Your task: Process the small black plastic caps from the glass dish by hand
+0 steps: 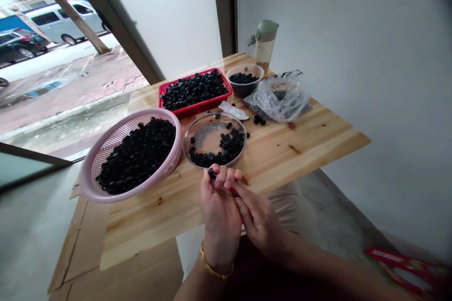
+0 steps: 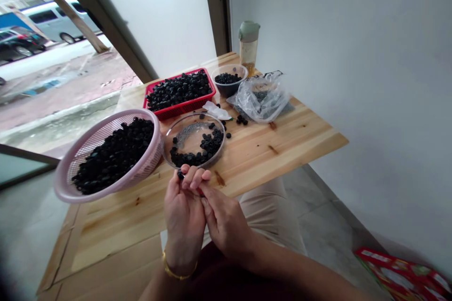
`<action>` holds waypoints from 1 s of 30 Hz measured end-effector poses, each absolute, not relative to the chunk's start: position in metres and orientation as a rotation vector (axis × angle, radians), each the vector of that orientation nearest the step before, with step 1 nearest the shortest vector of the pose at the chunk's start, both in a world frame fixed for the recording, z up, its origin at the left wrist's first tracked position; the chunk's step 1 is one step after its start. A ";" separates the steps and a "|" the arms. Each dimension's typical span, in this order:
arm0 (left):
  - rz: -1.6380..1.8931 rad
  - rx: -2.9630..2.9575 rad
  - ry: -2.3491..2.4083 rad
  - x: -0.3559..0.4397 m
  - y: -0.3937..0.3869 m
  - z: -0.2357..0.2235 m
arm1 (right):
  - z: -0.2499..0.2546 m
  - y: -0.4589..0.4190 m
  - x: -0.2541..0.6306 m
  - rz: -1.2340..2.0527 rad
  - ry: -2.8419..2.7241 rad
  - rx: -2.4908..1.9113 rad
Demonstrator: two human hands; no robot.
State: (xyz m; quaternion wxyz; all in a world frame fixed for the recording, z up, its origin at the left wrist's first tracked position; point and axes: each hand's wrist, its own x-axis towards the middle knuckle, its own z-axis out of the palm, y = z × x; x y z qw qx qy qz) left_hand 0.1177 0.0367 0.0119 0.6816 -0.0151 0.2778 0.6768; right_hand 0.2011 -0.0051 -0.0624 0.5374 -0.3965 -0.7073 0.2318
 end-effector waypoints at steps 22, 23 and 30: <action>1.354 0.040 0.758 0.112 0.049 0.009 | -0.023 0.046 0.262 1.032 -1.443 -0.975; 1.335 0.027 0.763 0.114 0.049 0.007 | -0.024 0.052 0.256 1.013 -1.413 -0.969; 1.249 0.000 0.745 0.116 0.049 -0.008 | -0.024 0.074 0.234 0.622 -1.788 -0.902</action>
